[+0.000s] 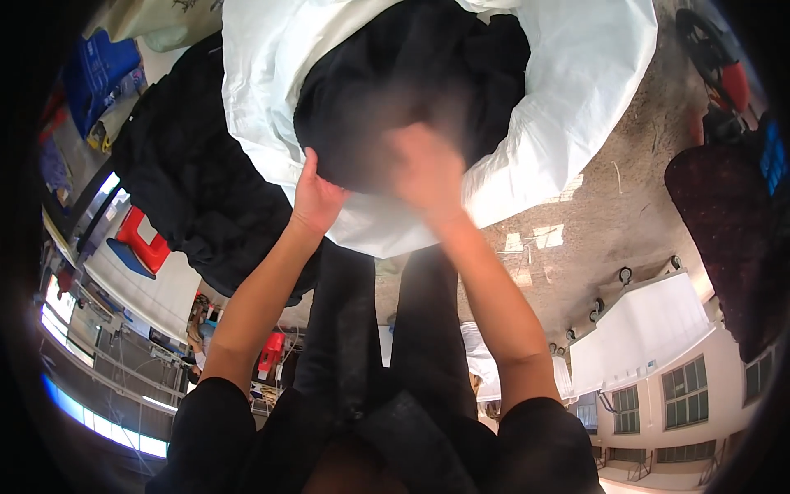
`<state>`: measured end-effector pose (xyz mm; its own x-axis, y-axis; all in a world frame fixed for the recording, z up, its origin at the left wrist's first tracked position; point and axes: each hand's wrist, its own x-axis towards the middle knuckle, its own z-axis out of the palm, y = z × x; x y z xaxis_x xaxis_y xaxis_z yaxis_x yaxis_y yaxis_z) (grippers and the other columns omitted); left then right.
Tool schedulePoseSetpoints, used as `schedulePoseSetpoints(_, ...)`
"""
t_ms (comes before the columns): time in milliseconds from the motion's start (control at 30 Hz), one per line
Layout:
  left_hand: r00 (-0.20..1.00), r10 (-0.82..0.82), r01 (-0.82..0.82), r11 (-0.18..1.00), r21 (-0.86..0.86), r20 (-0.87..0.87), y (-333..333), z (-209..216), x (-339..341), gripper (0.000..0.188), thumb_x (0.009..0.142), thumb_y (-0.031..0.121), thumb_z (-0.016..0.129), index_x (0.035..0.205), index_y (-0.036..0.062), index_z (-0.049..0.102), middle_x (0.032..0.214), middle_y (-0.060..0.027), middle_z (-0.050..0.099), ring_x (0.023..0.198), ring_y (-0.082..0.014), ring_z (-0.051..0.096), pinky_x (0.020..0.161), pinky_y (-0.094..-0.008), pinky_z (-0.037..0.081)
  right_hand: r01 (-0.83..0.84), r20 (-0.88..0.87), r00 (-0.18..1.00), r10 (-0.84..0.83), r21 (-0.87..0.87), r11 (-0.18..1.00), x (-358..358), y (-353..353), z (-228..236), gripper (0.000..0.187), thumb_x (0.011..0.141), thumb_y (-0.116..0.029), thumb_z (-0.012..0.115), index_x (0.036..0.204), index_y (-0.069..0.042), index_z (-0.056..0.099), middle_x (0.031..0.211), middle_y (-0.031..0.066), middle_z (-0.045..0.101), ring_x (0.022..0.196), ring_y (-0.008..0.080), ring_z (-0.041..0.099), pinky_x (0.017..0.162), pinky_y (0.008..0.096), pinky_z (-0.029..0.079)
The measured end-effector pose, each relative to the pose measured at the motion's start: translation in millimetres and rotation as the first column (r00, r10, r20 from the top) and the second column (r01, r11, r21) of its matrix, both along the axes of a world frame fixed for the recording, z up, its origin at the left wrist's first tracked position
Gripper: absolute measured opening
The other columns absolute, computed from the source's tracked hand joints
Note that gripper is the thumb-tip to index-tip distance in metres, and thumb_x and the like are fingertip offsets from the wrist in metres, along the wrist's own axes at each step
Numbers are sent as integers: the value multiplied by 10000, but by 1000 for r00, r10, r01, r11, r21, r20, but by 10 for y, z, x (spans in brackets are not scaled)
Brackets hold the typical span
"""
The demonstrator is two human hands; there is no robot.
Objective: Picking up black garments from a floor pile and placing them into a large white plastic bag.
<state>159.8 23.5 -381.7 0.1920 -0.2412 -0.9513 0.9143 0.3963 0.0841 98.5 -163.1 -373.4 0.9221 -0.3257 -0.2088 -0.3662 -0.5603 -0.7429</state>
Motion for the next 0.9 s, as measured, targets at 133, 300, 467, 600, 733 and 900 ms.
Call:
schedulePoseSetpoints(133,999,-47,47,998,48,0,119,-160,-75,352,935,224,465,1226,28,486,1212,-65,565,1114,-212,532,944,-367,410,-136,-416,886,204,187,973,102,448,211,464,653,-187,701,1040,23,557,980,96,613,966,309,527,867,389,420)
schedulePoseSetpoints(300,943,-300,290,953,84,142,11,-113,68,241,817,36,600,1055,0,602,1001,-58,650,912,-182,618,789,-318,470,-113,-384,916,119,38,993,107,512,17,444,637,-292,764,903,10,577,880,124,615,873,297,559,787,406,433)
schedulePoseSetpoints(467,844,-512,462,844,272,157,125,-216,102,240,779,26,608,1017,-9,613,975,-58,654,892,-185,620,808,-332,471,89,-448,877,174,508,857,103,193,-73,289,740,-188,683,910,31,601,843,102,640,782,195,596,728,314,473)
schedulePoseSetpoints(600,967,-250,240,958,156,51,168,-201,17,242,762,7,592,1001,-18,614,981,-52,648,895,-175,615,838,-299,471,716,-599,695,-396,534,449,39,42,-512,209,788,-77,561,954,50,582,902,80,651,770,144,604,702,274,482)
schedulePoseSetpoints(733,931,-363,345,914,213,48,191,-1,-77,241,768,14,601,1008,-2,608,992,-50,638,911,-183,608,832,-291,473,247,-686,724,68,351,903,544,368,7,743,686,-533,673,1083,78,525,1017,264,612,989,371,603,855,383,461)
schedulePoseSetpoints(900,65,-908,681,344,647,414,140,289,-406,525,721,47,626,1214,-24,460,1245,-238,469,1198,-371,432,997,-404,359,148,-641,748,173,415,898,533,712,-306,749,618,-312,700,1164,137,454,1037,293,595,1028,353,590,867,372,463)
